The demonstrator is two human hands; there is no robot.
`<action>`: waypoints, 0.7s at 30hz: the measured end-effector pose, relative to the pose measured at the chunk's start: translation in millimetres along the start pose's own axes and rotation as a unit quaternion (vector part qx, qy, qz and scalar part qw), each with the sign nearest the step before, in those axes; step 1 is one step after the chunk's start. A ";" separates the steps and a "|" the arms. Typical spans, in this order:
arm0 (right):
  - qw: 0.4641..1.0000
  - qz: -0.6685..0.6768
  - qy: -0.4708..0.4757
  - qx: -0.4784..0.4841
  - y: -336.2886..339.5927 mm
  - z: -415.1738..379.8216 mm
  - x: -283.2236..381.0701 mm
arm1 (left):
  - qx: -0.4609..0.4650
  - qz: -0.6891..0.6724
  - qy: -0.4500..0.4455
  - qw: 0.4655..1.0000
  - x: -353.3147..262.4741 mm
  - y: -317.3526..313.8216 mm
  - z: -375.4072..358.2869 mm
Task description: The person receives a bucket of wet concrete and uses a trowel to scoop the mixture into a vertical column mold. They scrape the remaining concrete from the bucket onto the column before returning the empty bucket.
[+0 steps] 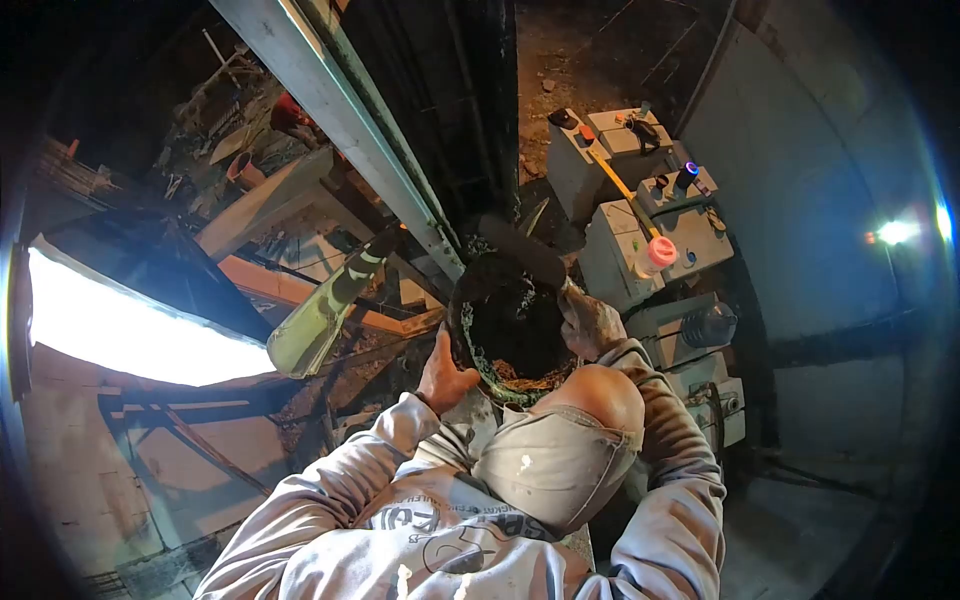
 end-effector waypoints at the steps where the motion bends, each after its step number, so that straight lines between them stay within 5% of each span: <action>1: 0.999 -0.030 0.043 -0.003 3.0 1.3 11.4 | 0.015 -0.011 0.008 1.000 1.1 2.2 2.5; 8: 0.981 -0.156 0.043 0.106 -10.2 -46.3 -2.2 | 0.025 -0.020 -0.006 0.999 12.5 0.7 13.3; 16: 0.968 -0.246 -0.039 -0.037 31.1 -41.7 -24.6 | 0.016 0.026 -0.006 1.000 19.9 -8.2 16.9; 18: 0.963 -0.269 -0.009 -0.024 -8.7 -49.6 -121.8 | 0.012 0.060 -0.012 0.998 13.7 -6.7 15.3; 21: 0.972 -0.230 -0.030 0.035 -8.1 -47.5 -96.0 | 0.012 0.059 -0.004 0.998 12.2 -7.0 13.9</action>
Point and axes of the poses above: each hand's wrist, its own z-axis towards the middle knuckle, its own y-axis out of the back of the hand, x = y × z, the point moved 5 cm from there along z, towards the middle knuckle, and after that the axes turned 15 degrees about z, right-handed, at the moved point
